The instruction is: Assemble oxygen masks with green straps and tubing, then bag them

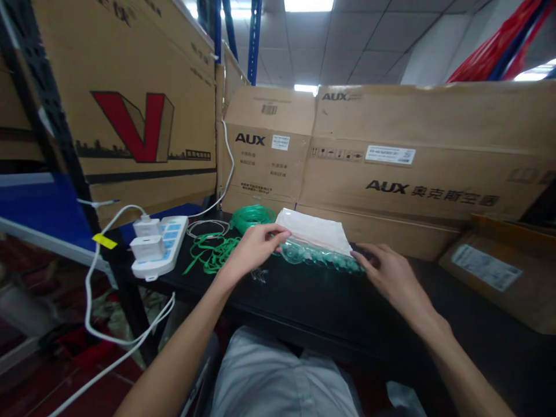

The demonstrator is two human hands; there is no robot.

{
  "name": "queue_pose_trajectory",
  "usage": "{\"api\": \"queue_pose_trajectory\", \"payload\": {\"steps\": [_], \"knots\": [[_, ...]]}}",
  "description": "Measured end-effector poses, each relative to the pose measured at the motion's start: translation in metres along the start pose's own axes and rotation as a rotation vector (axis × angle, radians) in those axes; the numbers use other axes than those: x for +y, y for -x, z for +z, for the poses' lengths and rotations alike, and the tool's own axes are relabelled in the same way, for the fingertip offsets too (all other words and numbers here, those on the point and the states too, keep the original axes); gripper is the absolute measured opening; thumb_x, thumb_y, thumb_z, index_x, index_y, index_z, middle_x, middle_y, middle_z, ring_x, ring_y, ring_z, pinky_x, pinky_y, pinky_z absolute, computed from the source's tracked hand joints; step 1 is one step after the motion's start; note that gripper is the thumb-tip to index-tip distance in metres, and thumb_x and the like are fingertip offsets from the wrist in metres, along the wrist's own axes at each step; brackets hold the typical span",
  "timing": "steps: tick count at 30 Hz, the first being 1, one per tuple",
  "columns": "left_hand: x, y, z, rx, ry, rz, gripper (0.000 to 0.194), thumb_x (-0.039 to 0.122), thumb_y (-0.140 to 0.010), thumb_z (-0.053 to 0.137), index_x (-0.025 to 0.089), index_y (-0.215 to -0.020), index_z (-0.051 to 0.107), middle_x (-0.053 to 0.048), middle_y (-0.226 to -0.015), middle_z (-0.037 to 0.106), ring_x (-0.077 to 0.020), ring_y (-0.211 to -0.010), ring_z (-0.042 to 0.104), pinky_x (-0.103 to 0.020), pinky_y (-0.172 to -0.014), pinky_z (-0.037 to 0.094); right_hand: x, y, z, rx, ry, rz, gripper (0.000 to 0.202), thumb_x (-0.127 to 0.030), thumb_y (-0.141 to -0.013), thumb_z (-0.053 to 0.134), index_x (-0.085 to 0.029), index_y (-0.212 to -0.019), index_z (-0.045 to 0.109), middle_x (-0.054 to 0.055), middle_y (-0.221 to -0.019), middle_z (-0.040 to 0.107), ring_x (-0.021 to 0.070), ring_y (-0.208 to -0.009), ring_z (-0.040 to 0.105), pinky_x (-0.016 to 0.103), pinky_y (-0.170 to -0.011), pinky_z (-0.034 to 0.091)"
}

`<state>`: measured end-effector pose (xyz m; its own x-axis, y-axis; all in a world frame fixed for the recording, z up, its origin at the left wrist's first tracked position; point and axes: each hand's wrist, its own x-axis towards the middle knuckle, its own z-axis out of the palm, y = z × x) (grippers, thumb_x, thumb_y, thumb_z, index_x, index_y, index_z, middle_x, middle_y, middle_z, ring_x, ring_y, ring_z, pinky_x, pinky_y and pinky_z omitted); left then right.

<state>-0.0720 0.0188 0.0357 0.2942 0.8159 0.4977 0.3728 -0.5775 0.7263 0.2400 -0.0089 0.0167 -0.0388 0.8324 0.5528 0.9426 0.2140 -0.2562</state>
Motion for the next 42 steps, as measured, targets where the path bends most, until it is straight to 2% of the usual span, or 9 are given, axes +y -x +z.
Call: {"api": "queue_pose_trajectory", "payload": {"steps": [1, 3, 7, 10, 16, 25, 30, 34, 42], "knots": [[-0.001, 0.000, 0.005, -0.050, 0.031, 0.017, 0.035, 0.045, -0.094, 0.056, 0.017, -0.102, 0.076, -0.004, -0.089, 0.076, -0.0176, -0.073, 0.070, -0.025, -0.072, 0.050, -0.018, 0.004, 0.000, 0.044, -0.131, -0.007, 0.049, -0.052, -0.093, 0.055, -0.015, -0.119, 0.072, 0.016, -0.107, 0.074, 0.0269, -0.084, 0.070, 0.038, -0.081, 0.052], [-0.002, 0.001, 0.015, -0.157, 0.101, 0.035, 0.035, 0.044, -0.095, 0.056, 0.016, -0.102, 0.075, -0.005, -0.096, 0.076, -0.0174, -0.076, 0.071, -0.025, -0.073, 0.051, -0.053, 0.014, 0.005, -0.079, -0.399, -0.049, 0.047, -0.052, -0.092, 0.058, -0.020, -0.124, 0.071, 0.010, -0.108, 0.076, 0.0232, -0.082, 0.070, 0.033, -0.074, 0.053], [-0.006, 0.003, 0.019, -0.317, 0.056, -0.019, 0.037, 0.044, -0.096, 0.053, 0.016, -0.104, 0.075, -0.005, -0.092, 0.076, -0.0185, -0.079, 0.071, -0.025, -0.074, 0.052, -0.093, 0.032, 0.033, -0.255, -0.565, -0.077, 0.050, -0.048, -0.093, 0.058, -0.021, -0.134, 0.064, 0.006, -0.103, 0.078, 0.0202, -0.069, 0.066, 0.033, -0.070, 0.053], [-0.012, 0.007, 0.004, -0.294, -0.203, -0.046, 0.037, 0.046, -0.095, 0.053, 0.020, -0.107, 0.076, -0.006, -0.095, 0.077, -0.0217, -0.086, 0.071, -0.027, -0.078, 0.050, -0.090, 0.037, 0.046, -0.242, -0.518, 0.000, 0.045, -0.048, -0.095, 0.055, -0.019, -0.125, 0.070, 0.007, -0.096, 0.079, 0.0237, -0.074, 0.070, 0.035, -0.072, 0.055], [-0.032, 0.009, -0.015, -0.404, -0.458, -0.112, 0.028, 0.042, -0.083, 0.068, 0.024, -0.101, 0.078, -0.006, -0.104, 0.077, -0.0247, -0.100, 0.068, -0.028, -0.085, 0.047, -0.070, 0.040, 0.041, -0.152, -0.337, -0.048, 0.043, -0.043, -0.095, 0.060, -0.020, -0.130, 0.067, 0.011, -0.129, 0.071, 0.0306, -0.121, 0.065, 0.042, -0.105, 0.047], [-0.044, 0.004, -0.008, -0.463, -0.490, -0.166, 0.014, 0.029, -0.079, 0.065, 0.022, -0.085, 0.076, -0.002, -0.078, 0.074, -0.0183, -0.072, 0.067, -0.024, -0.064, 0.045, -0.071, 0.043, 0.033, -0.282, -0.217, -0.075, 0.041, -0.042, -0.097, 0.059, -0.018, -0.129, 0.068, 0.013, -0.127, 0.071, 0.0305, -0.121, 0.064, 0.038, -0.101, 0.049], [-0.040, 0.005, -0.008, -0.437, -0.523, -0.147, 0.017, 0.020, -0.080, 0.059, 0.021, -0.080, 0.076, -0.003, -0.078, 0.073, -0.0189, -0.073, 0.067, -0.025, -0.066, 0.044, -0.069, 0.043, 0.030, -0.329, -0.234, -0.106, 0.040, -0.042, -0.098, 0.057, -0.020, -0.131, 0.066, 0.012, -0.125, 0.071, 0.0289, -0.119, 0.064, 0.039, -0.104, 0.046], [-0.033, 0.005, -0.003, -0.389, -0.532, -0.091, 0.017, 0.025, -0.083, 0.060, 0.021, -0.085, 0.076, -0.007, -0.096, 0.072, -0.0231, -0.090, 0.066, -0.029, -0.079, 0.045, -0.068, 0.043, 0.030, -0.346, -0.230, -0.128, 0.040, -0.040, -0.099, 0.056, -0.019, -0.132, 0.065, 0.013, -0.123, 0.071, 0.0287, -0.118, 0.064, 0.040, -0.104, 0.046], [-0.019, 0.007, 0.028, -0.439, -0.457, -0.037, 0.017, 0.028, -0.090, 0.058, 0.022, -0.089, 0.074, -0.002, -0.081, 0.073, -0.0185, -0.076, 0.066, -0.025, -0.068, 0.044, -0.064, 0.043, 0.032, -0.376, -0.240, -0.149, 0.043, -0.041, -0.099, 0.057, -0.020, -0.136, 0.062, 0.013, -0.126, 0.069, 0.0286, -0.119, 0.063, 0.040, -0.104, 0.046]]}}
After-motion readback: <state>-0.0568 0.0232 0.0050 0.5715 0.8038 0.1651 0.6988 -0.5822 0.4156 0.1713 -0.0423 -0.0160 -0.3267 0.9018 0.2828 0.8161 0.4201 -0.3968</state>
